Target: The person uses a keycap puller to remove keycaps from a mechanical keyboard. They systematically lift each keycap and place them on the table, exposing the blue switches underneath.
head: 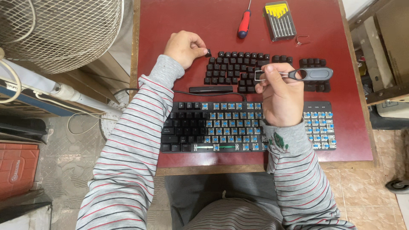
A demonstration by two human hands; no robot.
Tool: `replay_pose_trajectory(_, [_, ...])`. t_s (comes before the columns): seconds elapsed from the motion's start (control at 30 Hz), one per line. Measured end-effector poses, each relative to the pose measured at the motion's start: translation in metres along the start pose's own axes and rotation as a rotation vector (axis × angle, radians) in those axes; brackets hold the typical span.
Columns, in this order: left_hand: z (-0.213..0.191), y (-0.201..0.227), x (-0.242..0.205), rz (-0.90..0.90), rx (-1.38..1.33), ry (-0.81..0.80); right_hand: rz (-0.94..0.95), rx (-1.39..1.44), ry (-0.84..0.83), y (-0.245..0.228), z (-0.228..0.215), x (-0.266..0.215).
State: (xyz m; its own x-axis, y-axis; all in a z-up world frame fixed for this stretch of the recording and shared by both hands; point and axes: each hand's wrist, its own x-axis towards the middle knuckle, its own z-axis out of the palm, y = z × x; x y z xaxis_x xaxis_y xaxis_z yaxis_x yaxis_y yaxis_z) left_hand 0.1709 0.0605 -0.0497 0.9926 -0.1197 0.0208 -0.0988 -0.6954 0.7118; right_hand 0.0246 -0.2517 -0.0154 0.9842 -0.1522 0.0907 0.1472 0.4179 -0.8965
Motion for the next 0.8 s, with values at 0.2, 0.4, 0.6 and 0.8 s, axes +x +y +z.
replay_pose_trajectory(0.2, [0.001,-0.002,0.0,0.026,0.019,0.025,-0.023,0.014,0.013,-0.005,-0.001,0.0])
replay_pose_trajectory(0.4, [-0.006,0.005,-0.009,0.051,0.043,-0.009,-0.029,0.004,0.034,-0.006,0.001,0.0])
replay_pose_trajectory(0.6, [-0.006,0.008,-0.01,0.074,0.046,-0.011,-0.041,0.006,0.03,-0.009,0.003,0.0])
replay_pose_trajectory(0.8, [-0.006,0.01,-0.009,0.057,0.082,-0.02,-0.036,0.001,0.046,-0.007,0.001,0.002])
